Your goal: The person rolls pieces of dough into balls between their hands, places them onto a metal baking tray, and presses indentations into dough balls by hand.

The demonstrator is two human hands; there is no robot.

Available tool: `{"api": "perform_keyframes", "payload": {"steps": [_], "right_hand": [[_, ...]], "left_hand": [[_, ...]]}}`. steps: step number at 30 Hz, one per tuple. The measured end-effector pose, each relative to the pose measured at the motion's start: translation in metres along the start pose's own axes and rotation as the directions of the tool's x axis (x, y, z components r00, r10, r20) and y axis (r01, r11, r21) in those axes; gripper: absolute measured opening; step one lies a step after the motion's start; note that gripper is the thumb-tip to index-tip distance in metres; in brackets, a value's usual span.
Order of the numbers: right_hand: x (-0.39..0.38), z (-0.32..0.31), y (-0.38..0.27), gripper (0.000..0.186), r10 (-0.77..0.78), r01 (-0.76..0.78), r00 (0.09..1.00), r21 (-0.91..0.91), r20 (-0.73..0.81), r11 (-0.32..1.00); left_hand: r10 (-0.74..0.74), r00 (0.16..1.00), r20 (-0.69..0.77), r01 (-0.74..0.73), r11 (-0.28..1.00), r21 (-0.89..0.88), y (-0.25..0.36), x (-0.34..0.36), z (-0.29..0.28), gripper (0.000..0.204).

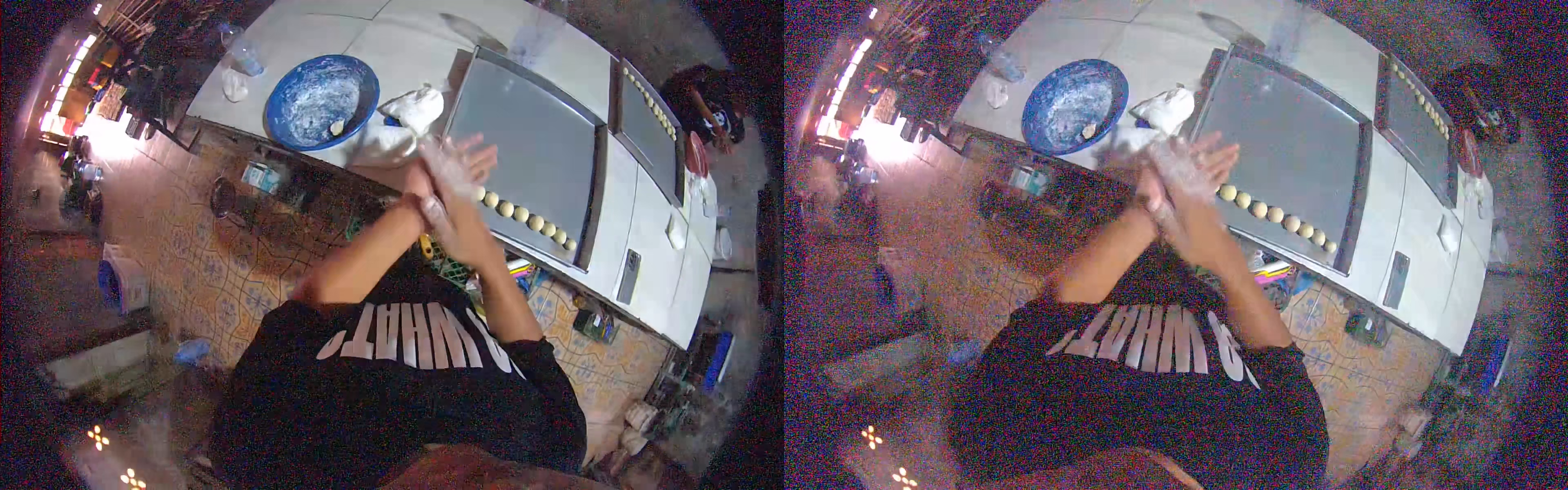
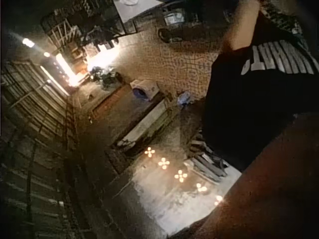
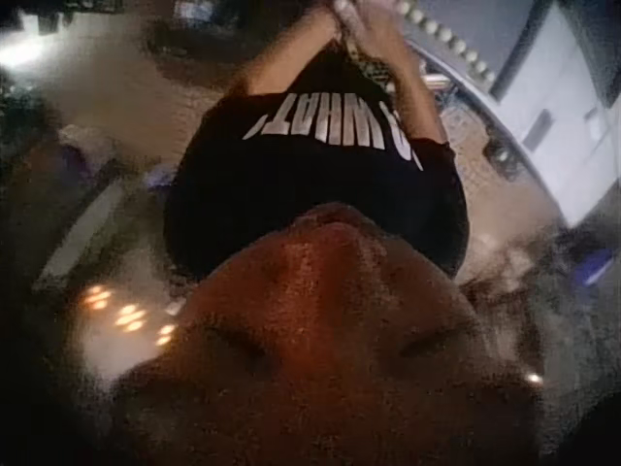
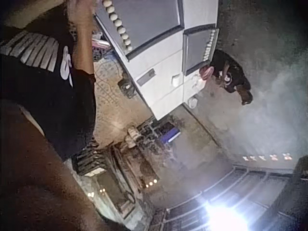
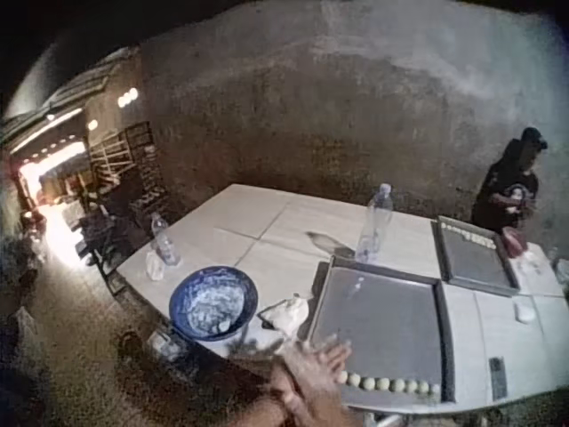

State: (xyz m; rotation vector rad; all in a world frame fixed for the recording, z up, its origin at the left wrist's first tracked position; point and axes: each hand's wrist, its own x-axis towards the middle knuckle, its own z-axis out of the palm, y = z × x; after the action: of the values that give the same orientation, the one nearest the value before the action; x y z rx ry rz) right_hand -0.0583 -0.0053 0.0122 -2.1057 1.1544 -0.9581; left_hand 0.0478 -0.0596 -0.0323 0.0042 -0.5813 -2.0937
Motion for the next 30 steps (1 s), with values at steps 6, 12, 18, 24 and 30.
{"api": "perform_keyframes", "payload": {"steps": [6, 12, 18, 24, 30], "right_hand": [[-0.003, 0.011, 0.068, 0.068, 0.211, -0.239, 0.945, -0.089, -0.251, 0.967], [-0.027, 0.035, 0.005, 0.066, 0.527, -0.280, 0.804, 0.957, 0.276, -0.073], [-0.026, 0.004, 0.051, 0.068, 0.382, -0.040, 0.886, 0.864, 0.263, -0.502], [0.001, 0.006, 0.073, 0.081, 0.478, 0.178, 0.871, 0.837, 0.110, -0.518], [-0.019, 0.022, 0.066, 0.069, 0.284, 0.024, 0.937, 0.774, 0.204, -0.633]], "left_hand": [[-0.097, 0.903, -0.419, 0.137, 0.988, 0.067, -0.005, -0.011, 0.011, 0.065], [0.270, 0.957, -0.108, 0.070, 0.146, 0.987, -0.007, -0.016, 0.011, 0.059], [0.126, 0.990, 0.059, 0.004, -0.453, 0.892, -0.029, -0.029, 0.030, 0.056], [0.057, 0.965, 0.255, -0.253, -0.052, 0.966, -0.039, -0.026, 0.048, 0.083], [0.087, 0.995, 0.046, -0.039, -0.083, 0.996, -0.017, -0.014, 0.022, 0.078]]}}
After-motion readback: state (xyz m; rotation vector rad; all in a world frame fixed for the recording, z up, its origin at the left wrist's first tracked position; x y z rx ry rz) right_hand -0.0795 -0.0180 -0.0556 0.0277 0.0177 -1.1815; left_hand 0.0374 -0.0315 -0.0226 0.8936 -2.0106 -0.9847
